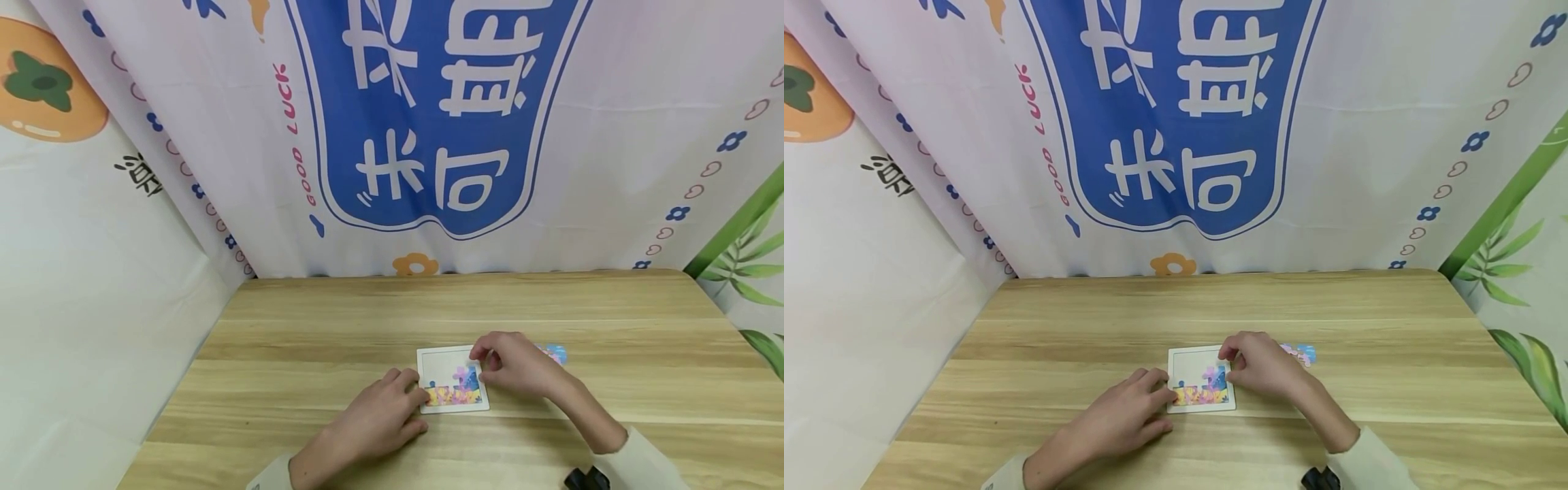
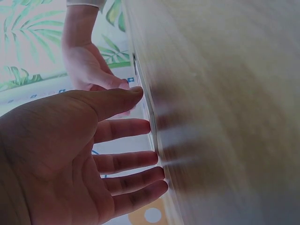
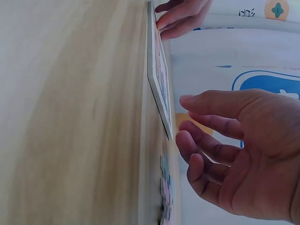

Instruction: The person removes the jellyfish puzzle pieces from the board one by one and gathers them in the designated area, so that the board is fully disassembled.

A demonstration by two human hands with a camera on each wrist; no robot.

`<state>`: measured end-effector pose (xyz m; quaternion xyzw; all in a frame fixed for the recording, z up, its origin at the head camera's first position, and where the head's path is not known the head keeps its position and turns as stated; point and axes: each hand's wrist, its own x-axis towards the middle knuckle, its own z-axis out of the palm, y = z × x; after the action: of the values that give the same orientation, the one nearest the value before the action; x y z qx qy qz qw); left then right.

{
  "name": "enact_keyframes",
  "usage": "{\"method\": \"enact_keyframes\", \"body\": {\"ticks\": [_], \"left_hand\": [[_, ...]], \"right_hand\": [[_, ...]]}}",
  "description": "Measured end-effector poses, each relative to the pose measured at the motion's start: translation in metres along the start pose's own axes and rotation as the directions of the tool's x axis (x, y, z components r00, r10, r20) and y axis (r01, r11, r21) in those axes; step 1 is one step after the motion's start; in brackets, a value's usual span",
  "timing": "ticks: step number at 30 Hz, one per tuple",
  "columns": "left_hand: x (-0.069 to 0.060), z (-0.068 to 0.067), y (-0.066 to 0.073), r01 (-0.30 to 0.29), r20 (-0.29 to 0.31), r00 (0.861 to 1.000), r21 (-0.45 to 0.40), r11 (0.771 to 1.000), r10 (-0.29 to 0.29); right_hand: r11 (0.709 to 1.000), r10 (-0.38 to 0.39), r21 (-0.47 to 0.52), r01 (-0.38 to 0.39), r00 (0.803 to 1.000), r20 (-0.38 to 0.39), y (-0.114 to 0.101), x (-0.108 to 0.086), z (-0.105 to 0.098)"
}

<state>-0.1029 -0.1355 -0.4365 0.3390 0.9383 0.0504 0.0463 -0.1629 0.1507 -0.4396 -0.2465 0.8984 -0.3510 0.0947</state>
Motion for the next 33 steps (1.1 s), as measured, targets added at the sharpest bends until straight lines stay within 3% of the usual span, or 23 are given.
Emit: {"method": "enact_keyframes", "body": {"ticks": [18,33], "left_hand": [[0.001,0.001,0.000,0.003,-0.002,1.000,-0.007,1.000,-0.003],[0.001,0.000,0.000,0.005,0.011,1.000,-0.002,1.000,-0.005]], "right_hand": [[1.000,-0.003,-0.019,0.004,0.998,0.060,-0.002,0.012,0.011],[1.000,-0.006,-0.019,0.007,1.000,0.022,-0.005,0.010,0.014]]}}
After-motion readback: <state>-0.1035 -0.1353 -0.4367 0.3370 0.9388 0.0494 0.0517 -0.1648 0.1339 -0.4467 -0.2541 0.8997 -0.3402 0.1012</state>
